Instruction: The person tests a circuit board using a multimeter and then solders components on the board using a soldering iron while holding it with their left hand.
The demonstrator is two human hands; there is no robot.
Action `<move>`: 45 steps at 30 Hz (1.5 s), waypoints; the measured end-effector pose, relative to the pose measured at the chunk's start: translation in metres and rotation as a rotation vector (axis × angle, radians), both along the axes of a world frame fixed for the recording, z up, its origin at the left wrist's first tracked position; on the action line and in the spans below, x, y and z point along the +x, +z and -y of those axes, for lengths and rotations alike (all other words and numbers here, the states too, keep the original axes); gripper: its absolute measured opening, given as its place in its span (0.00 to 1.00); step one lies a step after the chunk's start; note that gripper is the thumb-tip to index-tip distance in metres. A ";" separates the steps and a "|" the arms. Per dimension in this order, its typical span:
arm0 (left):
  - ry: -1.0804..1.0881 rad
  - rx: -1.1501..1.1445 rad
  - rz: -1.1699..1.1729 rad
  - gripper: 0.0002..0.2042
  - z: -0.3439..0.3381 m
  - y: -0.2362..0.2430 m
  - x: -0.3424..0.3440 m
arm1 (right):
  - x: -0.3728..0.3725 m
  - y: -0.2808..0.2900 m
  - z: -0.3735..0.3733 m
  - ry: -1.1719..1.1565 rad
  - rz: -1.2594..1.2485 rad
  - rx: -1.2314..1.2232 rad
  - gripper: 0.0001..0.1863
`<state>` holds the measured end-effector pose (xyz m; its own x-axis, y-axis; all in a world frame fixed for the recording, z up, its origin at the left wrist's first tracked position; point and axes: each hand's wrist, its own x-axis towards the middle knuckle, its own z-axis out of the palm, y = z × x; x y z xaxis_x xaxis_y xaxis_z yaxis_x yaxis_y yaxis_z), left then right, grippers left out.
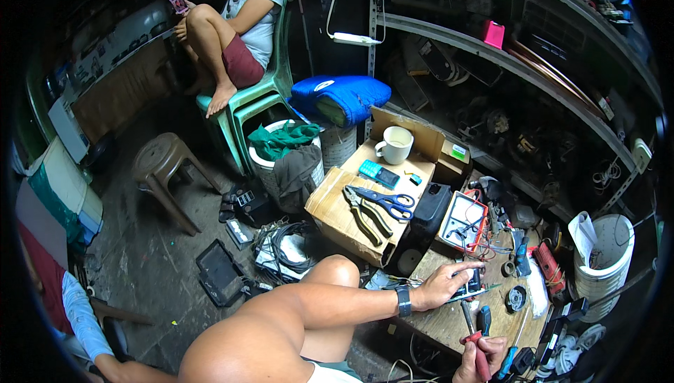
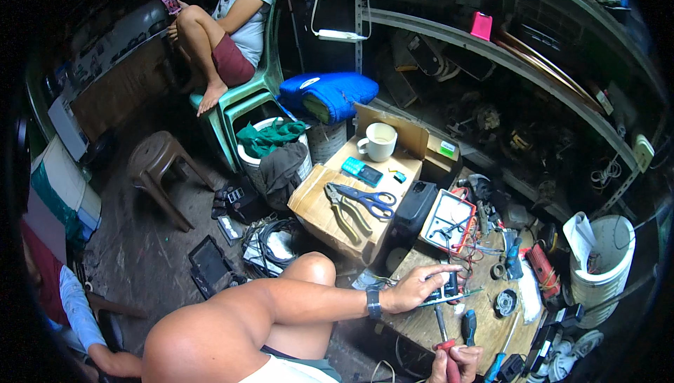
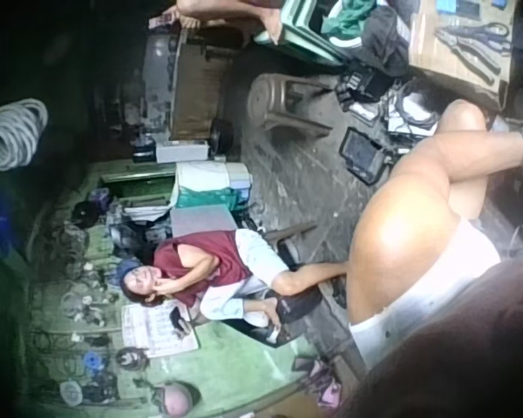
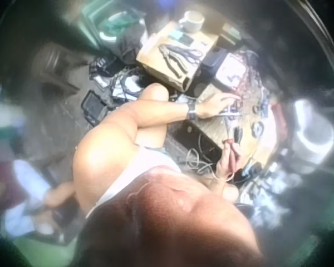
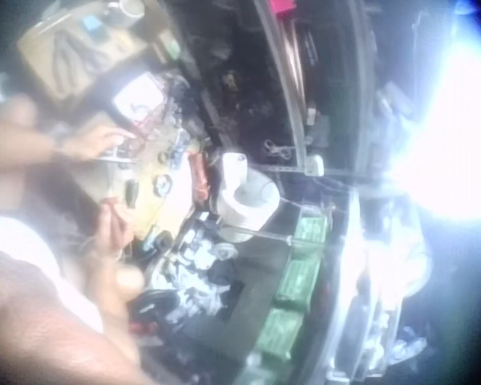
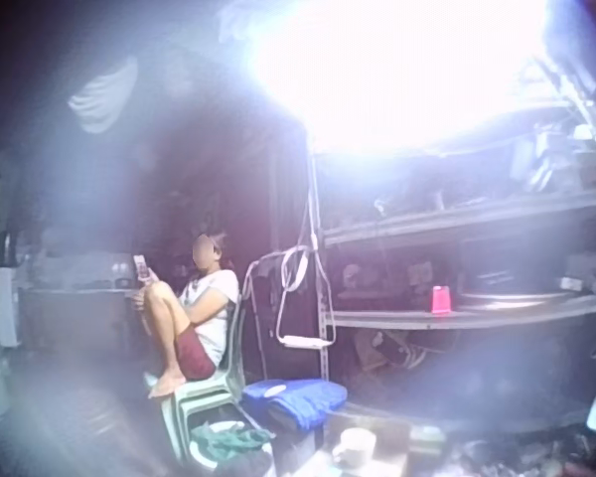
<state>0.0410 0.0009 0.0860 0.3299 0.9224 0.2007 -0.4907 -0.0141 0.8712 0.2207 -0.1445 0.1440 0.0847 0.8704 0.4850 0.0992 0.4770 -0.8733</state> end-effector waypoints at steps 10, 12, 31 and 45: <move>-0.010 -0.061 0.015 0.21 0.001 0.002 -0.001 | 0.011 -0.010 0.002 0.036 0.106 -0.041 0.12; -0.006 -0.021 0.007 0.21 -0.004 0.004 0.016 | 0.007 -0.018 -0.010 -0.139 0.026 0.058 0.11; 0.096 -0.077 -0.166 0.30 0.009 0.030 0.001 | 0.012 -0.008 -0.015 -0.134 0.120 0.075 0.14; 0.111 -0.087 -0.185 0.30 0.006 0.034 0.002 | -0.002 -0.024 -0.012 -0.100 0.436 0.433 0.16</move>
